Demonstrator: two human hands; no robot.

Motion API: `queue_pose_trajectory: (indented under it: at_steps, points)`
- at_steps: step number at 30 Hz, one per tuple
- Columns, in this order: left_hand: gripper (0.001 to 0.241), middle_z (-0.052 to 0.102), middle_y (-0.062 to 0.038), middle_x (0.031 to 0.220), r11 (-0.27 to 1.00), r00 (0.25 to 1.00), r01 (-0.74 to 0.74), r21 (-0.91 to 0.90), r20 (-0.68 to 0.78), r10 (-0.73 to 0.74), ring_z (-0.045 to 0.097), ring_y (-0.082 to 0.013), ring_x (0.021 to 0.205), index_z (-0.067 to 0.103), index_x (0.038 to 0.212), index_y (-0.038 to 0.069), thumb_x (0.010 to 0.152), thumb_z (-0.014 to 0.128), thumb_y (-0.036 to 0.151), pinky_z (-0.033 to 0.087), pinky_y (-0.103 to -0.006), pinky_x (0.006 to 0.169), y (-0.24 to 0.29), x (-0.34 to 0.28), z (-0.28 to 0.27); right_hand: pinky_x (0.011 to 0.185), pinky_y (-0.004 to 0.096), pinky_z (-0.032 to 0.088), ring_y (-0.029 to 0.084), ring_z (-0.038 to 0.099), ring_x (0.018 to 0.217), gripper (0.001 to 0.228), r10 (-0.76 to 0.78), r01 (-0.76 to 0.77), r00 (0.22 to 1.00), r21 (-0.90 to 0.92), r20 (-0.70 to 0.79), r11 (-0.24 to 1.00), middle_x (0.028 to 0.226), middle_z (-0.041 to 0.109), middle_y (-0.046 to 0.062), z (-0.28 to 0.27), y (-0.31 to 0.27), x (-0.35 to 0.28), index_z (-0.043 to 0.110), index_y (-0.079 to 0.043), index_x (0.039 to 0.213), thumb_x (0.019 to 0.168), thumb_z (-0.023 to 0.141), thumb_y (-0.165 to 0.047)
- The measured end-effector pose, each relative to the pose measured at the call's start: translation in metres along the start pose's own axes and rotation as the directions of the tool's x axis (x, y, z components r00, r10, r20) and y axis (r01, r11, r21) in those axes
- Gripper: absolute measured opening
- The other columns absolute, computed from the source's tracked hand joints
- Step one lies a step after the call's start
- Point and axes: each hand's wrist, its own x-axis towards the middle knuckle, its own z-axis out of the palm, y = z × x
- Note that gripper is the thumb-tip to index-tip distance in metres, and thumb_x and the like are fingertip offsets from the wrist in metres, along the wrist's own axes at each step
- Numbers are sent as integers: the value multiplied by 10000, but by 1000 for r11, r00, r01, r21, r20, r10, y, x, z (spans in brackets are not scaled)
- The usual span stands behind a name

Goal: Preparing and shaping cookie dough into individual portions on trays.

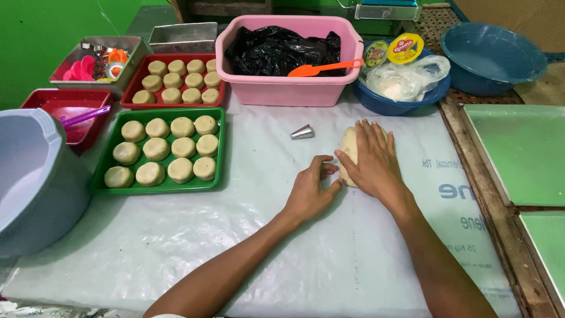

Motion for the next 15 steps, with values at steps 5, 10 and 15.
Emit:
queue_pose_trajectory:
  at_steps: [5, 10, 15]
  points:
    - [493, 714, -247, 1127, 1000, 1000, -18, 24, 15, 17, 698, -361, 1112, 526, 1294, -28, 868, 698, 151, 569, -409, 969, 7, -3, -3, 1214, 675, 130, 434, 303, 1512, 752, -17, 17, 997, -4, -69, 1000, 1563, 416, 279, 18, 12, 3, 407, 29, 1520, 989, 535, -488]
    - [486, 718, -232, 1121, 999, 1000, -22, 35, 20, 21, 703, -346, 1107, 543, 1283, -17, 859, 709, 154, 571, -406, 970, 2, 0, -2, 1183, 679, 233, 398, 475, 1423, 637, -69, 65, 954, -24, -293, 998, 1421, 602, 212, 32, 20, 7, 603, -18, 1394, 935, 606, -459]
    - [473, 716, -236, 1118, 999, 999, -35, 28, 29, 34, 704, -346, 1098, 551, 1281, -22, 866, 699, 152, 566, -413, 965, 3, 0, -3, 1148, 672, 297, 356, 667, 1223, 406, -219, 158, 866, -170, -450, 973, 1216, 742, 161, 38, 30, 11, 743, -59, 1227, 975, 646, -363]
